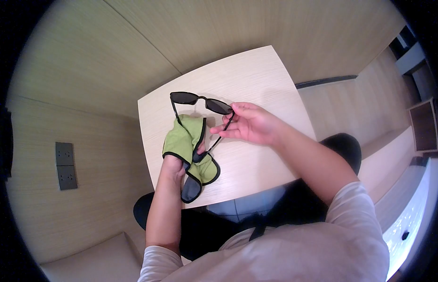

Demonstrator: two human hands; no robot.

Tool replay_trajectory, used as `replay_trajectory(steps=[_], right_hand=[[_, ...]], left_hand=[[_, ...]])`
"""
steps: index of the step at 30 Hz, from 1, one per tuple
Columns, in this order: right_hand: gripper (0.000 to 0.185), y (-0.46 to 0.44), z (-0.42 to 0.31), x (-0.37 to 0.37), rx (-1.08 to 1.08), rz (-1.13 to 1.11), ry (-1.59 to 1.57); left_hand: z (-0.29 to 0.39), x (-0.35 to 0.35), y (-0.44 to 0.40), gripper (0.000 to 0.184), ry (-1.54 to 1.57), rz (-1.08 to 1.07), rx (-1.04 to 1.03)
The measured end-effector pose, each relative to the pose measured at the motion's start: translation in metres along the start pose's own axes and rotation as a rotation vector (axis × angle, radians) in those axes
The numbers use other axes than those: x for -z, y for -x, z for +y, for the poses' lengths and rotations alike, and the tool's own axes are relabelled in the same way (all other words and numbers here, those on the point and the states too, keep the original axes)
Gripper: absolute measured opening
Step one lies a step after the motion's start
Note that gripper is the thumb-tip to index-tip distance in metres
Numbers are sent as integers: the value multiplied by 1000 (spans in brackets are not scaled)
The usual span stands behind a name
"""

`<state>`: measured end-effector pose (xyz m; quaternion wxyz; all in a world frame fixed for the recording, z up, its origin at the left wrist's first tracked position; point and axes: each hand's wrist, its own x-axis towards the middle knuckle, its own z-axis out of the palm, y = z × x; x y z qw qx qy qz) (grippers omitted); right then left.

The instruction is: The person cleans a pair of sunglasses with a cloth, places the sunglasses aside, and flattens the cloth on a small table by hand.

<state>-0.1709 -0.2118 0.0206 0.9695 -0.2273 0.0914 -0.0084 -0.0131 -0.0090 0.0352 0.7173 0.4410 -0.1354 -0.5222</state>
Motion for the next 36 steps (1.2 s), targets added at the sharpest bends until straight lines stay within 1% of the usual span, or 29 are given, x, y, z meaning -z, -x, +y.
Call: replay_trajectory(steps=[2, 4, 5, 6, 8, 12, 14, 15, 17, 21, 23, 24, 26, 27, 29, 33, 35, 36], right_hand=[[31, 0, 1, 0, 4, -4, -1], [31, 1, 2, 1, 18, 15, -6], [31, 1, 4, 3, 34, 34, -10], [31, 1, 6, 6, 36, 34, -10], [31, 2, 9, 12, 102, -44, -60], [31, 2, 8, 13, 143, -45, -75], [35, 2, 7, 11, 136, -93, -86], [35, 3, 7, 10, 137, -93, -85], [33, 2, 8, 8, 123, -95, -72], [30, 1, 10, 15, 131, -129, -108], [30, 1, 8, 15, 222, -61, -184], [30, 1, 7, 16, 219, -58, -185], [28, 1, 2, 16, 225, 14, -131], [28, 1, 2, 14, 225, 15, -133], [26, 3, 4, 6, 210, 77, -14], [25, 2, 3, 5, 182, 47, 1], [25, 1, 2, 11, 162, -7, -4], [25, 1, 1, 10, 162, -6, -5]], left_hand=[[-1, 2, 2, 27, 27, -1, 9], [2, -9, 9, 33, -87, -1, 67], [4, -16, 8, 37, 23, -79, 65], [-1, -7, 7, 37, 22, -81, 65], [-14, 18, 3, 39, -86, -41, 82], [-5, 5, 6, 33, -120, -75, 152], [4, -6, 12, 34, -150, -17, 246], [5, -8, 14, 34, -150, -18, 246], [8, -7, 18, 38, -333, 130, 311], [8, 4, 13, 43, -301, 116, 284], [10, 3, 10, 41, -111, 62, 330], [7, 6, 9, 41, -108, 64, 332], [-4, 12, 7, 40, -80, -51, 124], [-4, 8, 8, 40, -80, -50, 126], [-3, -1, 10, 48, -168, 82, 62], [-12, 15, 8, 48, -142, 57, 58], [-11, 25, 9, 36, 37, -118, 102], [-10, 25, 9, 36, 37, -118, 103]])
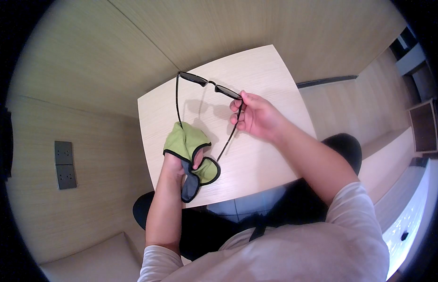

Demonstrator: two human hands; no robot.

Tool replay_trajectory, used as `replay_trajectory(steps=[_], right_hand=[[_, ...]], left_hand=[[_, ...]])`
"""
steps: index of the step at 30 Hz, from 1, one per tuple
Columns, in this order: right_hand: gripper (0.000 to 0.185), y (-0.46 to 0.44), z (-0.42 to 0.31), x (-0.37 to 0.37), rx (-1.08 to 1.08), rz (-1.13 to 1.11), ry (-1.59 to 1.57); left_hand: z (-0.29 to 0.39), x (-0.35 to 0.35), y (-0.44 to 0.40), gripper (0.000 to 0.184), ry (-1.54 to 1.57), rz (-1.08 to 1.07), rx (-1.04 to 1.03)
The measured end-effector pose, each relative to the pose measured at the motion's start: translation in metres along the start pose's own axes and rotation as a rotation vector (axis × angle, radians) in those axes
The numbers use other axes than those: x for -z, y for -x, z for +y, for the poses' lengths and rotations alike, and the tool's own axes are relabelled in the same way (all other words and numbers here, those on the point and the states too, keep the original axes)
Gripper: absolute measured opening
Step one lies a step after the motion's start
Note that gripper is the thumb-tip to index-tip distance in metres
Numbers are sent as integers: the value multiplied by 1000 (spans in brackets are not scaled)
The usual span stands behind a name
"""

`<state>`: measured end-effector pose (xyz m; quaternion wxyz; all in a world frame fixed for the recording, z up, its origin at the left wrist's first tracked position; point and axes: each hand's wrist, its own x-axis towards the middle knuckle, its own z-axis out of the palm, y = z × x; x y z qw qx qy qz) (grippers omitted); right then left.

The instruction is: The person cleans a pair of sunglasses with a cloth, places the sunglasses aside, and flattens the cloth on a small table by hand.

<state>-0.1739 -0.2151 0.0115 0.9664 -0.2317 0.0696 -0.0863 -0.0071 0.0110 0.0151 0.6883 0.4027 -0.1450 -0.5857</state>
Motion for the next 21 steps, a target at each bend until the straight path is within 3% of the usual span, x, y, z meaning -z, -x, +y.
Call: replay_trajectory(steps=[6, 9, 12, 16, 19, 21], right_hand=[[26, -1, -1, -2, -24, 6, 21], [27, -1, 0, 0, -27, -33, 29], [26, -1, 1, -1, -32, -39, 88], [27, -1, 1, -2, -28, -10, 77], [27, 0, 1, -3, -26, -5, 72], [28, 0, 0, -2, -26, 10, 75]], left_hand=[[-2, -6, 2, 34, -23, 35, -23], [-4, -9, 0, 24, -77, 204, -61], [-3, -9, -2, 22, -122, 158, -99], [-6, -3, 0, 22, -192, 207, 6], [-7, -7, -1, 38, -312, 270, -57], [-3, -5, -1, 40, -194, 310, -3]])
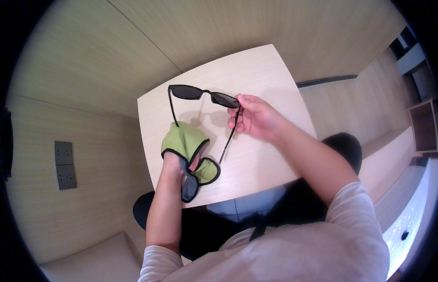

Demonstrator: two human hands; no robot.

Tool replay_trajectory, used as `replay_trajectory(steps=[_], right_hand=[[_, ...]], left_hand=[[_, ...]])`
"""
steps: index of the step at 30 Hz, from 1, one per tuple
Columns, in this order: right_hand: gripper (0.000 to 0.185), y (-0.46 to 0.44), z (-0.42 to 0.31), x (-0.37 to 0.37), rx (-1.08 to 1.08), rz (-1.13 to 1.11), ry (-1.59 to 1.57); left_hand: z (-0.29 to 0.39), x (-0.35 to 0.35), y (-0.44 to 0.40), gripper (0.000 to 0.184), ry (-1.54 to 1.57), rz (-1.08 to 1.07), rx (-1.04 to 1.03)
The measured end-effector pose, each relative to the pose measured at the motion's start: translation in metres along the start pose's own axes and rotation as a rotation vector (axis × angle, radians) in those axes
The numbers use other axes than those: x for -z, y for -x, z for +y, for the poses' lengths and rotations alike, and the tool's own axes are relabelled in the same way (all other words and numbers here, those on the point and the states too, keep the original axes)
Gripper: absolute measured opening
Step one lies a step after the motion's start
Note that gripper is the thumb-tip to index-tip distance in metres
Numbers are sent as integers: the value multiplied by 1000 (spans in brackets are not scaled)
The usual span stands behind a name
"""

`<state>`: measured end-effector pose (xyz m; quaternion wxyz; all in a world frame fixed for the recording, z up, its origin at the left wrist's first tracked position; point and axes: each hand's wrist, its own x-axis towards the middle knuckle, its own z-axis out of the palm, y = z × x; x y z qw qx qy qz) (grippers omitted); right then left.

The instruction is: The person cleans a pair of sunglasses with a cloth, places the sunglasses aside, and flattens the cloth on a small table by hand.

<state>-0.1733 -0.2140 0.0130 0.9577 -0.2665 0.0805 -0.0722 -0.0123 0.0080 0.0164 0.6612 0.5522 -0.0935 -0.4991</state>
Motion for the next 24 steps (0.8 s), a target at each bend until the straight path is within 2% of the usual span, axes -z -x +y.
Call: replay_trajectory(steps=[1, 2, 5, 9, 11, 12, 14, 19, 21, 22, 24], right_hand=[[27, -1, 0, 3, -10, -50, -1], [26, -1, 0, 4, -17, -102, -1], [28, -2, 1, 3, -29, -85, -26], [29, -1, 1, -2, -38, -39, 4], [29, -1, 1, -3, -36, -16, 7], [29, -1, 1, -2, -36, -16, 7], [29, -2, 1, -2, -55, -28, 63], [29, -1, 2, -2, -59, -23, 97], [29, -1, 2, -3, -59, -17, 101], [30, -1, 2, -2, -61, -23, 96], [30, -1, 2, -1, -62, -30, 93]], left_hand=[[0, 3, -1, 41, 37, 12, 26], [-12, 17, -6, 30, 140, -34, 17], [-22, 36, -13, 26, -112, -153, -86], [-7, 20, -1, 23, 144, -263, 72], [-13, 10, -3, 20, 11, -67, -38], [-16, 5, -4, 20, 11, -68, -38], [-18, -2, -6, 24, -13, 55, -168], [3, -18, 4, 27, -58, 57, -118], [7, -20, 8, 37, -76, -38, -144], [5, -16, 7, 37, -76, -38, -144], [2, -9, 5, 49, -60, -52, -87]])
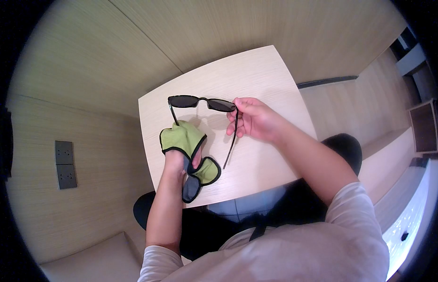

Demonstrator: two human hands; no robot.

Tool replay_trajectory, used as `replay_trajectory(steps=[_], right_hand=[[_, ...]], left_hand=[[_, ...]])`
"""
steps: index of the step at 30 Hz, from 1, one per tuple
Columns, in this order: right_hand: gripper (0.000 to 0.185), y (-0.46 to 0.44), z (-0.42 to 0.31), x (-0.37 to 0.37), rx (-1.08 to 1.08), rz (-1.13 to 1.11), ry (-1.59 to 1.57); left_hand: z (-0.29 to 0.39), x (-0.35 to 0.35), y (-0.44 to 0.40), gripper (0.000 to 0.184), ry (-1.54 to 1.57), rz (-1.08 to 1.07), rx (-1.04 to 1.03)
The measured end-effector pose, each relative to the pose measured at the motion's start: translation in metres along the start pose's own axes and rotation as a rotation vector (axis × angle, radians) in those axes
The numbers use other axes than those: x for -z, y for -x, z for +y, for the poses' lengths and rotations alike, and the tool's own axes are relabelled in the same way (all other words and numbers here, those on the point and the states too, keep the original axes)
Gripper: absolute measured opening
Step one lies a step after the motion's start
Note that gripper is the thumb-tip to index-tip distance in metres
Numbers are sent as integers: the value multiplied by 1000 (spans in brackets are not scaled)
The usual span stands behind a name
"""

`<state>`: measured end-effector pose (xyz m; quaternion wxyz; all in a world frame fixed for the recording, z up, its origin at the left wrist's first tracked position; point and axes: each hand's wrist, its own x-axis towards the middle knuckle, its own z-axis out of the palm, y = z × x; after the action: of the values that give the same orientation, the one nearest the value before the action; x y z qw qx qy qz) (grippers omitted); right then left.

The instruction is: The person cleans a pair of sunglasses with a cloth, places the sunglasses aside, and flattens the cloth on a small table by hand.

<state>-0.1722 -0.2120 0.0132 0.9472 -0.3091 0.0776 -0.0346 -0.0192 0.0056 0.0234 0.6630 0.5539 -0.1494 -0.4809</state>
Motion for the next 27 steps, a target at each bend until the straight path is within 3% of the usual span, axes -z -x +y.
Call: replay_trajectory(steps=[4, 7, 11, 13, 15, 20, 23, 27], right_hand=[[31, 1, -1, -2, -15, 18, 11], [31, 1, -2, -6, -18, 31, 29], [32, -1, -1, -2, -34, 32, -48], [32, -1, -1, -2, -32, 36, -37], [32, 0, -2, -4, -33, 42, -26], [33, 0, -3, -8, -42, 65, 36], [34, 0, -2, -6, -36, 56, 8], [35, 2, -5, -8, -50, 80, 14]], left_hand=[[0, 3, 0, 56, 48, -27, 46], [-7, 10, -6, 33, 364, -334, -135], [-3, 7, -4, 31, 152, -81, -51], [-11, 9, -8, 23, 212, 133, -15], [-13, 8, -4, 23, 191, 213, -131], [-13, 3, -5, 24, 142, 254, -203], [1, -8, 1, 20, 94, 191, -103], [-2, -5, -8, 21, 95, 301, -199]])
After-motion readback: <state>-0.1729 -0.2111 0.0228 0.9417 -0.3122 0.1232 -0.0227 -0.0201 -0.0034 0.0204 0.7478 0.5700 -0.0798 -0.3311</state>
